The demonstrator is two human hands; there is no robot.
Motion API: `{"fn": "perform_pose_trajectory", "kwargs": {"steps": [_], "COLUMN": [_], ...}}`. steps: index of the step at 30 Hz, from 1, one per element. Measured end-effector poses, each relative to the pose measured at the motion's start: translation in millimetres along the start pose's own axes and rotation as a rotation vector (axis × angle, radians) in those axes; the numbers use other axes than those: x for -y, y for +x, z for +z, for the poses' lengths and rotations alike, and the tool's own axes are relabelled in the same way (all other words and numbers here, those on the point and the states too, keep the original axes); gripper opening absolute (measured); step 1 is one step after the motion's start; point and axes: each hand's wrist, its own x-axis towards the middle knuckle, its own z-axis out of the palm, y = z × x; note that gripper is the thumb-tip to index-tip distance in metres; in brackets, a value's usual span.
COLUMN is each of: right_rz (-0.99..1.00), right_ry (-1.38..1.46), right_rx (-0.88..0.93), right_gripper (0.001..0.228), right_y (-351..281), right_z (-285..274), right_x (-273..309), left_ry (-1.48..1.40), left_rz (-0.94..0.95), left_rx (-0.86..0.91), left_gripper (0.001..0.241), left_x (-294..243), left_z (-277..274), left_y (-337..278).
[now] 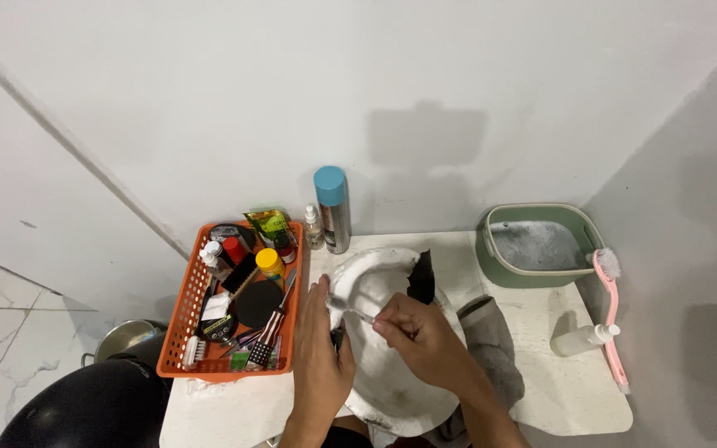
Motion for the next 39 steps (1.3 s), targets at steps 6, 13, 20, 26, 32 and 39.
{"fn": "perform_pose_trajectory", "kwargs": {"steps": [6, 13, 20, 26, 32, 39], "right_rz": [-0.033, 0.285, 0.121, 0.152, 0.197, 0.133], "right_ry": [-0.403, -0.408, -0.317, -0.279, -0.232, -0.254], "right_rx": [-0.325, -0.579, -0.479, -0.517, -0.505, -0.435], "right_gripper": [0.005, 0.019, 0.011, 0.012, 0.012, 0.014], "right_y": [7.7, 12.8, 0.7, 1.3, 2.2, 5.8], "right_z": [0.1, -17.4, -14.6, -22.6, -18.0, -10.7], "right_x": [-38.8, -39.5, -34.5, -51.5, -41.0, -34.9], "left_ry": [0.004, 0.014, 0.013, 0.001, 0.009, 0.022], "left_rz": [0.014, 0.002, -0.014, -0.050, -0.037, -0.038], "left_rx": [0.002, 0.010, 0.014, 0.027, 0.017, 0.014], "left_gripper": [0.077, 0.081, 0.080, 0.082, 0.079, 0.082], "left_x": [-2.4, 0.0, -2.3, -4.7, -5.1, -3.1], "left_z": [-0.8, 0.4, 0.9, -0.9, 1.2, 0.7], "left_y": [-2.3, -2.8, -3.1, -2.0, -0.5, -3.9]}}
